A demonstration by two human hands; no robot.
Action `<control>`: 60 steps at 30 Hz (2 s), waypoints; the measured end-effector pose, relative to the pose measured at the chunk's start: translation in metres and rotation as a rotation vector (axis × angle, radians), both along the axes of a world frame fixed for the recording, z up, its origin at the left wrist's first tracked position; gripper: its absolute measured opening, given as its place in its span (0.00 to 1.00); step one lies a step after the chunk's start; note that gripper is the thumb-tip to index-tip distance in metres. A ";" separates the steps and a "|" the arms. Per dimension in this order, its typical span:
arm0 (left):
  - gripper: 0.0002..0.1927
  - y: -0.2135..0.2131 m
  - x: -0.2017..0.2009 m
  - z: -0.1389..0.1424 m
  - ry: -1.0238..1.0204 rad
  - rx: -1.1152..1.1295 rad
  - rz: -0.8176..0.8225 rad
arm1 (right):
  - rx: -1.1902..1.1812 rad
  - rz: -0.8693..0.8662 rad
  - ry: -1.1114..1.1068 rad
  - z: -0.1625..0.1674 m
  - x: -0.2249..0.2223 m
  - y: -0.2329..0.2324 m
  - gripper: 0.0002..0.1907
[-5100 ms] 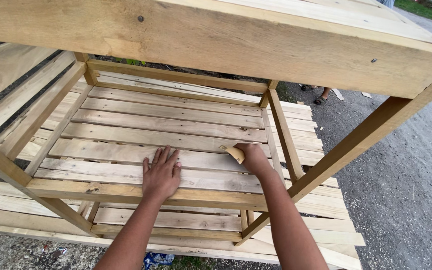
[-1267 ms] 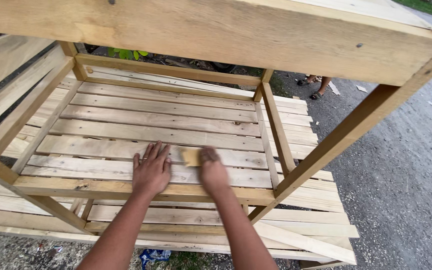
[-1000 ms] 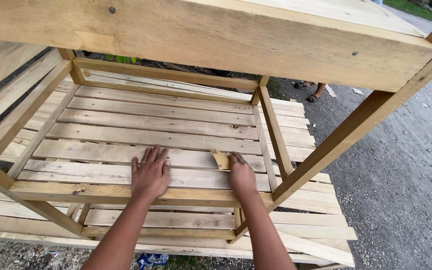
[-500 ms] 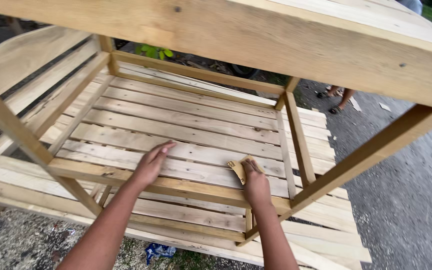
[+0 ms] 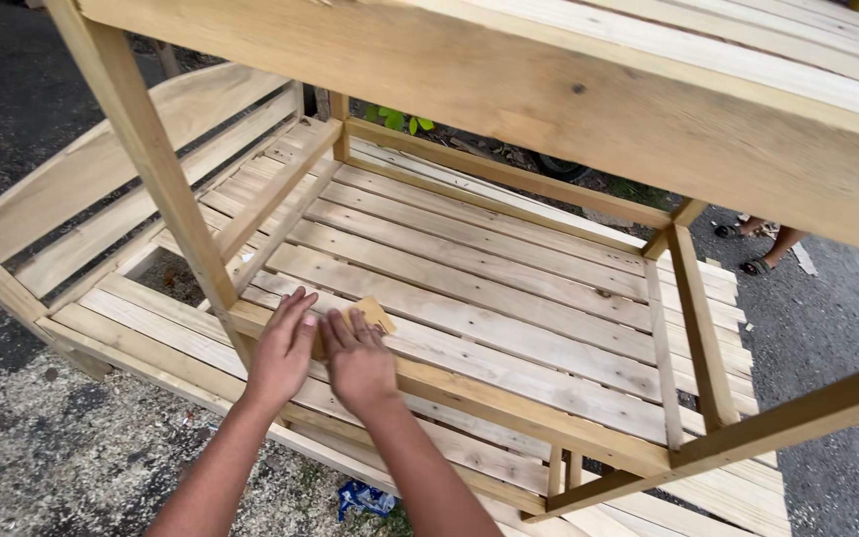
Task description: The person sands unfinished wooden furniture frames outdoors, first rubbing sandpaper along the vertical posts and rails of a slatted bunk-bed-style frame, then sanding the slatted seat surfaces and edges with a sanding block, moving between several frames and sanding the edges of a lower slatted panel.
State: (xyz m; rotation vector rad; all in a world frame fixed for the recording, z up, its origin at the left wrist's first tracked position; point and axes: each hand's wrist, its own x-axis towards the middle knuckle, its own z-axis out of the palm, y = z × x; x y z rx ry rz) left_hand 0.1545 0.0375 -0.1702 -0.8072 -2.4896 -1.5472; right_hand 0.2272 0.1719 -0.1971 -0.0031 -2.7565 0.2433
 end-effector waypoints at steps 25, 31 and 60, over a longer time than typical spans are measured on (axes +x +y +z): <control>0.38 -0.067 -0.044 -0.010 -0.304 -0.144 -0.182 | -0.067 -0.099 0.155 0.007 -0.009 -0.068 0.27; 0.36 -0.033 -0.035 0.004 -0.076 0.013 -0.408 | 0.024 -0.321 0.362 0.027 0.065 -0.015 0.18; 0.25 0.055 -0.025 0.327 1.178 0.234 -0.066 | 0.406 -0.542 0.946 0.338 0.053 0.035 0.32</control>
